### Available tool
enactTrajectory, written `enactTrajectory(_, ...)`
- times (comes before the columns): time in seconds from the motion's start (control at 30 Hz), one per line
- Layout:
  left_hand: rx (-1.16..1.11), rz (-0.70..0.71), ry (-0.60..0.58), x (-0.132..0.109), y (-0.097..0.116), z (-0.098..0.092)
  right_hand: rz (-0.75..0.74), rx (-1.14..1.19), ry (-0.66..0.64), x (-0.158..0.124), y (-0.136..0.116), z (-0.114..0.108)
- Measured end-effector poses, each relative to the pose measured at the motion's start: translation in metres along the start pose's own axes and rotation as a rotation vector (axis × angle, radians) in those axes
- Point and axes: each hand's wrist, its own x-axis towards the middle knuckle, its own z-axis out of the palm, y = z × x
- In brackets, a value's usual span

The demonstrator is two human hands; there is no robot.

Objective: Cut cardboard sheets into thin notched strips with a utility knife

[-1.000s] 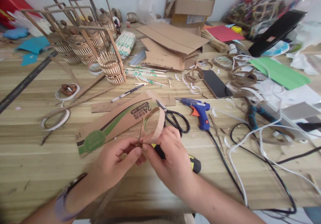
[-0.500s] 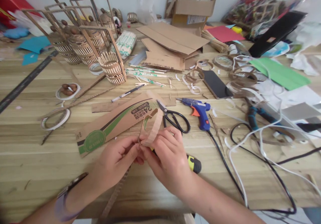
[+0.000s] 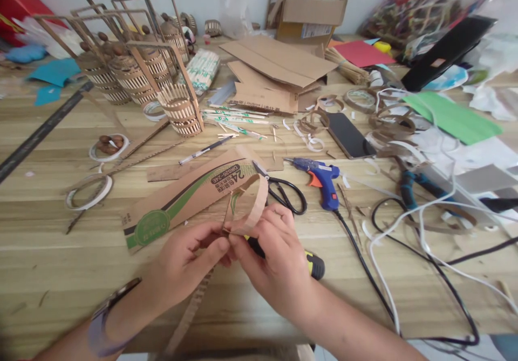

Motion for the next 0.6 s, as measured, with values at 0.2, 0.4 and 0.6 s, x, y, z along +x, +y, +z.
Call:
enactTrajectory(0.2,0.064,0.025,0.036,0.0017,-0.0022,-0.0002,-0.044,-0.032,0.0,-0.0007,0.0012,0.0046)
enactTrajectory(0.4,0.027,0.028,-0.004,-0.0014,-0.0005,0.0014,-0.042,-0.039,0.002,-0.0005,0.0013,0.0034)
enactTrajectory(0.6,0.021,-0.004,-0.035,-0.0023,0.0012,0.0014,0.053,-0.045,-0.006,0.0008,-0.001,-0.0023)
